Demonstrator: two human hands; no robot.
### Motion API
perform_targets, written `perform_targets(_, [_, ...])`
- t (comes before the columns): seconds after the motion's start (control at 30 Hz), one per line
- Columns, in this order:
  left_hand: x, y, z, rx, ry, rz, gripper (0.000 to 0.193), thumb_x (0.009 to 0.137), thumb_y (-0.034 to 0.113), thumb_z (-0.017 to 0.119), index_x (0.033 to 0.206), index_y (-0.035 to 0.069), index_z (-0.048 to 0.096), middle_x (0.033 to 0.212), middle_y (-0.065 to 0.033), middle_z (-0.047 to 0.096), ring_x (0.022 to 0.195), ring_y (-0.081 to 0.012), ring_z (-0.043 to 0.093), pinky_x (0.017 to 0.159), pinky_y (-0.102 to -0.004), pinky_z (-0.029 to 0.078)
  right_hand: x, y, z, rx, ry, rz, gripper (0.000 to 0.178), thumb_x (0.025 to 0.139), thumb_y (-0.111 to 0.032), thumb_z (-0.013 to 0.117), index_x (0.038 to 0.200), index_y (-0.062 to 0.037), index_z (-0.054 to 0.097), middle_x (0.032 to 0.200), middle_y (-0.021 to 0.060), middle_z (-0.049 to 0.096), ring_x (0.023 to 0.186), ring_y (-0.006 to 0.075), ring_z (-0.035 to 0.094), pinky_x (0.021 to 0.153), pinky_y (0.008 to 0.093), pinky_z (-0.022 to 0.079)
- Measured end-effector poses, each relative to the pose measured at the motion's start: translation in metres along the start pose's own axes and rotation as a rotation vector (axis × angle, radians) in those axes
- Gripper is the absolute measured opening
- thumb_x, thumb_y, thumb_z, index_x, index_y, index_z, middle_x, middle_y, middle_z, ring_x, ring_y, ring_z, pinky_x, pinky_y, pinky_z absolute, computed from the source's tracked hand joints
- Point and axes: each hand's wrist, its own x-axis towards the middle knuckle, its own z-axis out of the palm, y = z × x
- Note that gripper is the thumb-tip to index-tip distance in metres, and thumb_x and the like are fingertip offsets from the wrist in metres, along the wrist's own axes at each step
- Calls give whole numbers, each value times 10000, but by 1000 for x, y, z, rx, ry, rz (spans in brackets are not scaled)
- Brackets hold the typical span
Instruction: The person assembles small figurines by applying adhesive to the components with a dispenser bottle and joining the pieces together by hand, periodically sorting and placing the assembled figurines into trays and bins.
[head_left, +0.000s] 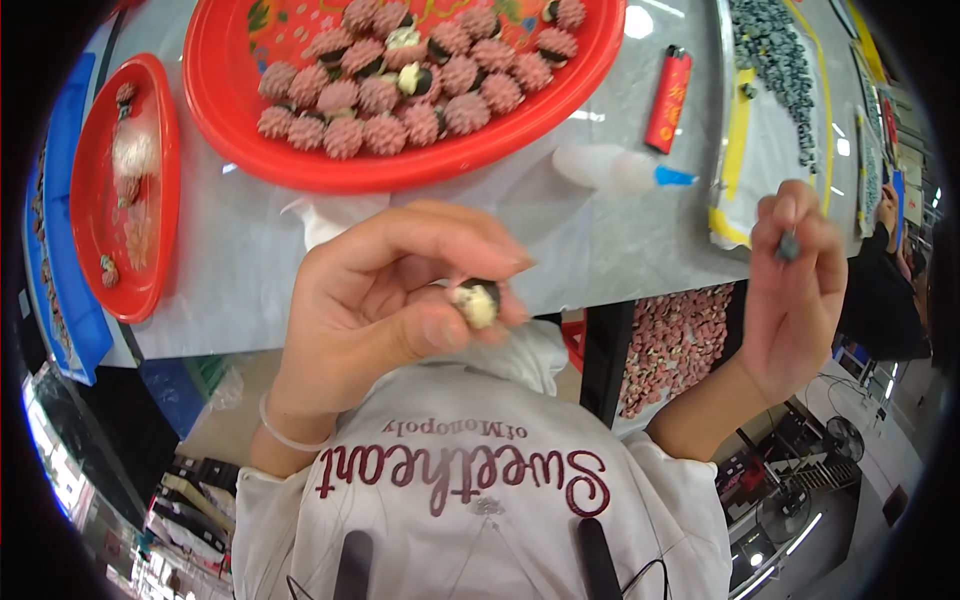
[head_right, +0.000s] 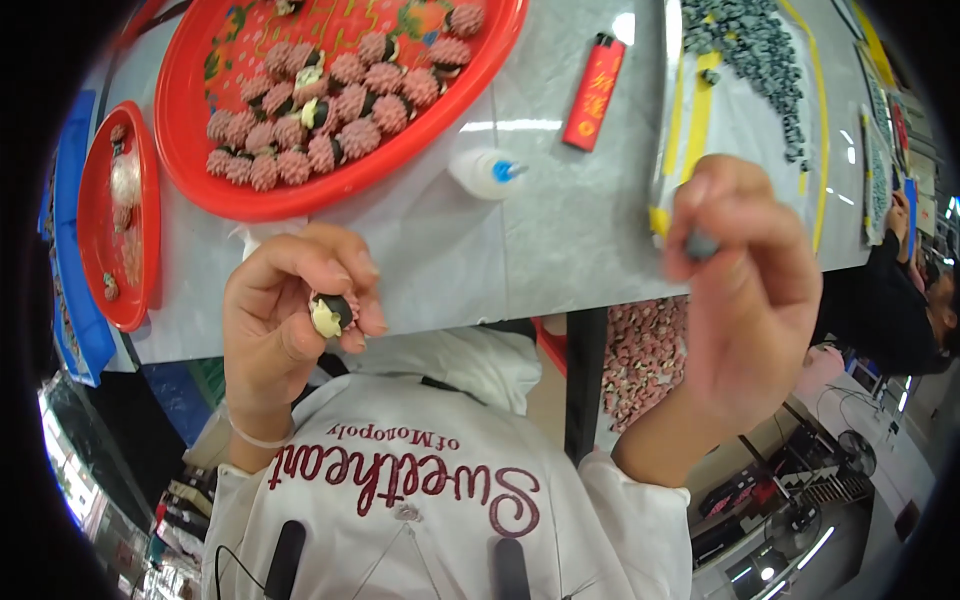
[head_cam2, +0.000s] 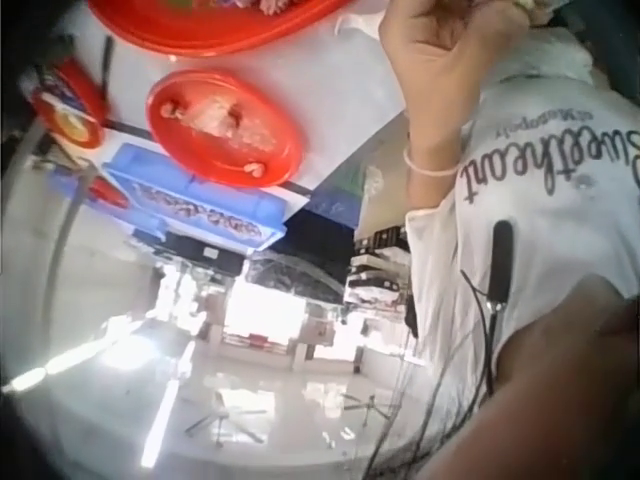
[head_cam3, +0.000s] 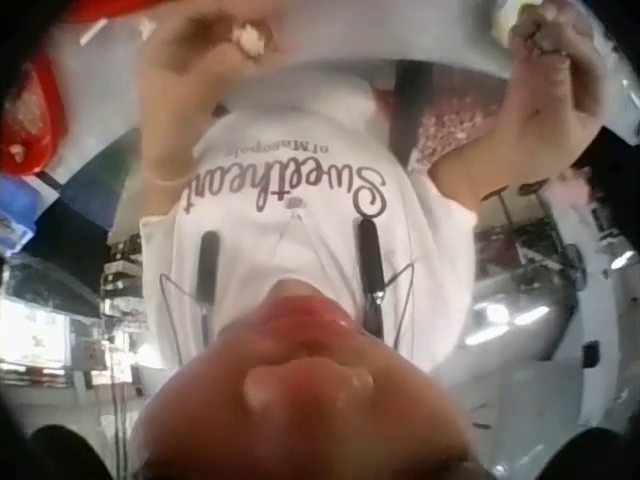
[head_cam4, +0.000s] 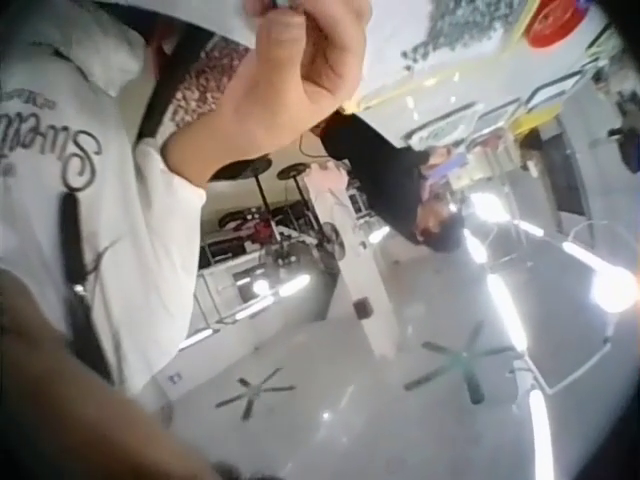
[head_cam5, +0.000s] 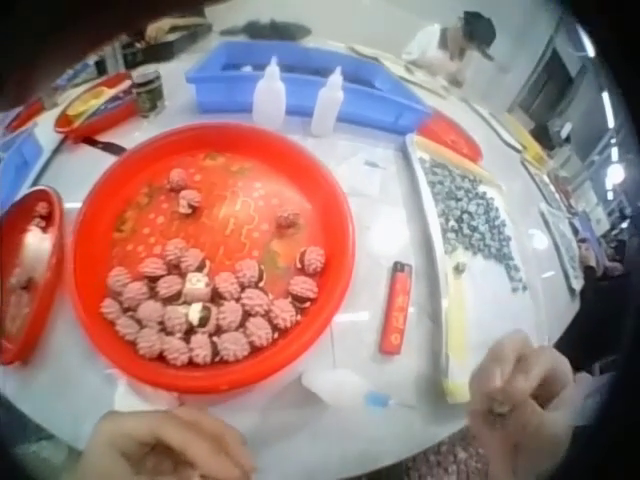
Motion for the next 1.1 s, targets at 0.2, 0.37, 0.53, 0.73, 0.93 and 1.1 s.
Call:
perform_targets(0.2, [0, -2, 12, 48, 125, -48, 338, 717, 263, 661, 887, 29, 485, 892, -144, 507, 650, -159, 560, 524, -198, 473, -16, 4, 71, 171, -142, 228, 151, 736, -78, 624, 804, -10, 508, 861, 129, 465, 699, 147, 507, 522, 200, 434])
perform_targets(0.37, [-5, -1, 14, 52, 193, -37, 350, 708, 264, 670, 895, 30, 489, 871, -124, 520, 665, -144, 550, 521, -191, 461, -15, 18, 84, -42, -266, -43, 222, 695, -69, 656, 844, 9, 512, 870, 179, 499, 681, 168, 539, 480, 190, 440])
perform_targets(0.53, [-8, -3, 11, 116, 209, 19, 406, 687, 308, 679, 904, 14, 503, 839, -103, 517, 666, -119, 541, 506, -187, 445, -14, 23, 87, -179, -348, -303, 287, 626, -18, 686, 852, 23, 515, 856, 187, 527, 718, 202, 548, 619, 241, 460])
perform_targets(0.73, [-8, -6, 14, 147, 217, 36, 409, 668, 291, 694, 895, 4, 510, 818, -89, 506, 631, -112, 535, 503, -186, 442, -23, 20, 94, -96, -175, -121, 257, 602, 4, 694, 801, 17, 532, 794, 187, 548, 724, 214, 554, 671, 267, 456])
perform_targets(0.93, [-8, -3, 14, 196, 235, 41, 394, 649, 281, 709, 863, -6, 543, 759, -68, 526, 642, -94, 511, 563, -184, 428, -21, 16, 100, -372, -179, -333, 213, 602, 43, 678, 753, 9, 532, 749, 203, 568, 628, 199, 575, 540, 242, 473])
perform_targets(1.1, [-8, 0, 9, 278, 172, 68, 367, 637, 245, 719, 851, -15, 573, 749, -67, 538, 656, -95, 503, 594, -197, 421, -22, 15, 106, -366, -129, -323, 164, 631, 91, 625, 735, 8, 529, 737, 206, 574, 545, 162, 564, 468, 222, 467])
